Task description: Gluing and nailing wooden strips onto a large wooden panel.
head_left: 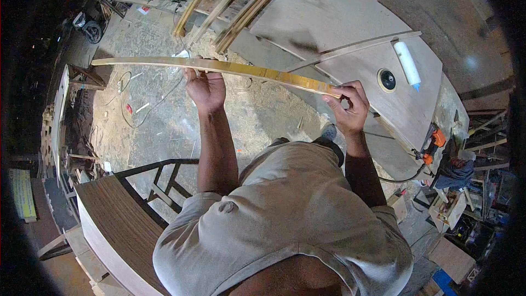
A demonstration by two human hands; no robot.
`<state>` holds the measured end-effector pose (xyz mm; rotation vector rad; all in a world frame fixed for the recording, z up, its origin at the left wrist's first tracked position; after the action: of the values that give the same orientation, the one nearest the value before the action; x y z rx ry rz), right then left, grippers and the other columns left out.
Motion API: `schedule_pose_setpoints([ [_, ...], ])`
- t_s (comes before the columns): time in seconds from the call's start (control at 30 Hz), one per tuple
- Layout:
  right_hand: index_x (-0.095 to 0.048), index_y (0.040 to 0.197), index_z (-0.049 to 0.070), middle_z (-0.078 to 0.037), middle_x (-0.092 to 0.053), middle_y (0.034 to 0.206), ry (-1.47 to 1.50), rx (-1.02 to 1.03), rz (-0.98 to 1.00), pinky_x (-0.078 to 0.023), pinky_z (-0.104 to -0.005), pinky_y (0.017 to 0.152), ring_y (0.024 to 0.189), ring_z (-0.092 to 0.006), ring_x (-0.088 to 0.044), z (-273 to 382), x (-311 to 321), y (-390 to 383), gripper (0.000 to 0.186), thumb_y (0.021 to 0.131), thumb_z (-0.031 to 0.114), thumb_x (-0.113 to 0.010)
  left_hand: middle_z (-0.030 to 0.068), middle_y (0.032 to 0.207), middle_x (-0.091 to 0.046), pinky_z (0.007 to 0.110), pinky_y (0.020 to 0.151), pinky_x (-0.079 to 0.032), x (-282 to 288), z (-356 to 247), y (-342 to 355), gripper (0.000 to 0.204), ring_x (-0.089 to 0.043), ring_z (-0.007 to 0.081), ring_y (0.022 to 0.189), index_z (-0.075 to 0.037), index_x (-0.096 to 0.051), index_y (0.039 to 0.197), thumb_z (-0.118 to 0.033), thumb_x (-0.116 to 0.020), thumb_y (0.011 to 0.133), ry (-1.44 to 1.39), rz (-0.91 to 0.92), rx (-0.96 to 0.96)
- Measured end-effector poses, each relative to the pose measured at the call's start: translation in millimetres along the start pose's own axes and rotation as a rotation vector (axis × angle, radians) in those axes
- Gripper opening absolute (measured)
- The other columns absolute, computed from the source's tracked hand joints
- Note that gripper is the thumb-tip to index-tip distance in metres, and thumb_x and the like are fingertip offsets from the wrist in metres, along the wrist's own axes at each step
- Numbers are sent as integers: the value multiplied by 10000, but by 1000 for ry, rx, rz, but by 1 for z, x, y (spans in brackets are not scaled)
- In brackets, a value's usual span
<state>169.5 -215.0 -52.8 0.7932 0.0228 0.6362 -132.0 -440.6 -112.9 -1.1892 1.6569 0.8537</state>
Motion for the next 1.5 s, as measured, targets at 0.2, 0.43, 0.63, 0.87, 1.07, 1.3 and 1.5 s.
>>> schedule_pose_setpoints([
  [0.2, -589, 814, 21, -61, -550, 743, 66, -81, -100, -433, -226, 523, 611, -98, -514, -31, 21, 0, 272, 670, 97, -806, 117, 1055, -564, 430, 841, -506, -15, 28, -1, 208, -573, 258, 926, -131, -404, 1125, -269, -406, 968, 70, -73, -3],
  [0.43, -556, 777, 15, -71, -547, 766, 86, -80, -120, -448, -214, 527, 625, -94, -525, -68, 55, 15, 273, 669, 64, -802, 116, 1068, -561, 421, 917, -458, -58, 80, 6, 268, -549, 254, 979, -123, -477, 1124, -326, -408, 964, 73, -38, 51],
  [0.63, -555, 749, 21, -94, -548, 793, -10, -66, -58, -445, -219, 503, 608, -92, -536, -110, 94, 27, 258, 656, 34, -795, 105, 1002, -602, 475, 919, -441, -114, 135, 13, 296, -584, 240, 942, -122, -522, 1123, -345, -464, 937, 172, 178, 27],
  [0.87, -570, 820, 44, -93, -535, 859, -116, -280, 330, -467, -310, 611, 765, -207, -559, -187, 111, 7, 257, 694, 145, -770, 71, 886, -573, 417, 806, -487, -176, 215, 22, 400, -577, 223, 814, -128, -418, 1218, -325, -555, 897, 385, 416, 102],
  [1.07, -552, 980, 45, -120, -562, 914, -295, -458, 178, -481, -360, 677, 830, -270, -580, -251, 176, 2, 339, 694, 88, -728, 47, 797, -538, 292, 687, -446, -198, 258, 64, 451, -529, 164, 728, -65, -432, 1258, -318, -551, 903, 721, 427, 180],
  [1.3, -506, 1119, 86, -166, -496, 1069, -598, -589, 191, -442, -426, 837, 959, -339, -528, -318, 216, -12, 510, 676, 200, -731, -31, 706, -511, 241, 542, -381, -119, 348, 70, 289, -456, 70, 630, -66, -615, 1010, -316, -604, 865, 1464, 585, 279],
  [1.5, -528, 1107, 94, -148, -480, 1075, -598, -672, 110, -448, -411, 843, 953, -330, -523, -386, 208, -58, 495, 667, 190, -731, 96, 783, -651, 308, 651, -481, -31, 421, 67, 278, -617, 177, 693, -67, -626, 948, -319, -627, 832, 1893, 846, 406],
])
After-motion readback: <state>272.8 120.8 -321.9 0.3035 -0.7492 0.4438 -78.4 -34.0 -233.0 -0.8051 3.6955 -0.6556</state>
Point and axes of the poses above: each hand's wrist, its own y-axis towards the middle knuckle, its own x-axis out of the back of the hand, z = x × y, the point moved 8 cm from there along y, towards the middle knuckle
